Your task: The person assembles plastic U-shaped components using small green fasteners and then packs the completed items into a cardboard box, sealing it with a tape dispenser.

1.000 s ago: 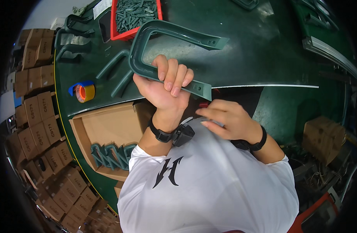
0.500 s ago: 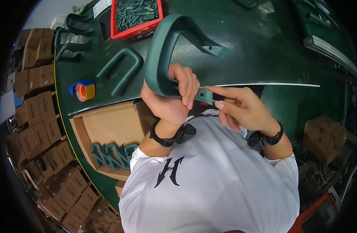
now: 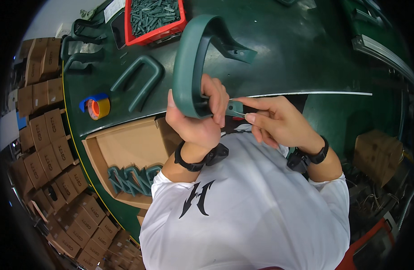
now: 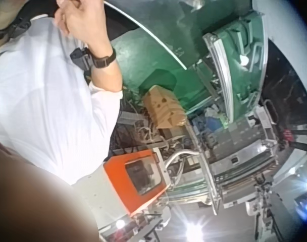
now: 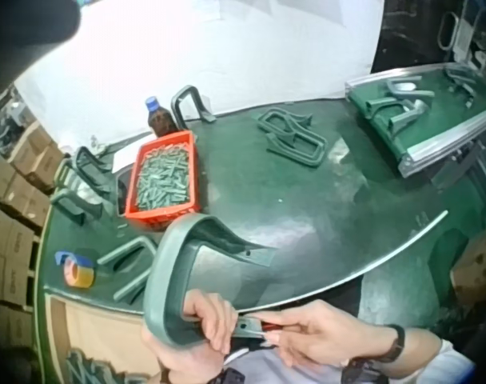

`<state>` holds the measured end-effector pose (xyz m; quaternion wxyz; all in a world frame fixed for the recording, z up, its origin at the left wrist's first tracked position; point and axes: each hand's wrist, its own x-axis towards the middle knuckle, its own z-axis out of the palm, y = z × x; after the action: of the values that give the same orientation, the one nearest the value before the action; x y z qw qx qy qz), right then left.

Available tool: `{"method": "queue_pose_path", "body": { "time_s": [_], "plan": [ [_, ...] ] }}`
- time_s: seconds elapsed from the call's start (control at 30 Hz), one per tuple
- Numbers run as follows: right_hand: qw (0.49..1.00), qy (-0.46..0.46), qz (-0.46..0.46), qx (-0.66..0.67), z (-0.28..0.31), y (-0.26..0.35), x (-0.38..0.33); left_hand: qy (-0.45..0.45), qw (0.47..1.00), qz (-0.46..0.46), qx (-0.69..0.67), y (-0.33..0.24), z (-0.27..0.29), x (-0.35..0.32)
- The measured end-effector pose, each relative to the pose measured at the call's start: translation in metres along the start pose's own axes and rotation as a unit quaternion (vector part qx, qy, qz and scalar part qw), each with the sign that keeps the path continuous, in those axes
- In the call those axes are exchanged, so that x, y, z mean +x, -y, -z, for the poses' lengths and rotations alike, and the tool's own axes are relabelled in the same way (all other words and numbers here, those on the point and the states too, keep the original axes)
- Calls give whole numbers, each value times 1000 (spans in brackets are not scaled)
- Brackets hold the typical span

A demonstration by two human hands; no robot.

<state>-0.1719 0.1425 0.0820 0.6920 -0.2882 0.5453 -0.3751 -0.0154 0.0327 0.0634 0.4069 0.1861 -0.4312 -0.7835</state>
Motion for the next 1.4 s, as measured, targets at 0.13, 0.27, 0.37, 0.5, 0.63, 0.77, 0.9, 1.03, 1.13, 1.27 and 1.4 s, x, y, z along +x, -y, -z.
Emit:
{"method": "queue_pose_path", "body": {
  "time_s": [0.13, 0.27, 0.37, 0.5, 0.63, 0.77, 0.9, 1.03, 1.13, 1.27, 1.4],
  "plan": [
    [1000, -4, 3, 7, 0, -7, 5, -15, 1000, 2, 7, -2, 2, 0],
    [1000, 9, -4, 6, 2, -6, 4, 1, 999, 19, -42, -4, 3, 0],
    [1000, 28, -3, 10, 5, -6, 1, 19, 999, 26, -37, -6, 5, -1],
    [1000, 12, -3, 11, 2, -9, 1, 23, 999, 19, -37, -6, 2, 0],
    [1000, -8, 0, 0, -4, -6, 4, -11, 1000, 22, 3, -4, 1, -2],
    [1000, -10, -2, -4, -3, -6, 3, -15, 999, 31, -11, -5, 4, -1],
    [1000, 9, 12, -13, 0, -7, 2, -8, 999, 31, -33, -6, 4, -1],
    [1000, 4, 21, -22, 2, -9, 4, -7, 998, 44, -42, -7, 3, -1],
    [1000, 7, 15, -14, 2, -9, 3, 7, 997, 45, -68, -6, 7, 0],
    [993, -24, 111, 31, 8, -15, -1, 30, 944, 94, -315, -6, 29, 17],
    [990, -19, 122, 72, 9, -10, -2, -2, 811, 178, -558, 5, 61, 27]
  ]
}}
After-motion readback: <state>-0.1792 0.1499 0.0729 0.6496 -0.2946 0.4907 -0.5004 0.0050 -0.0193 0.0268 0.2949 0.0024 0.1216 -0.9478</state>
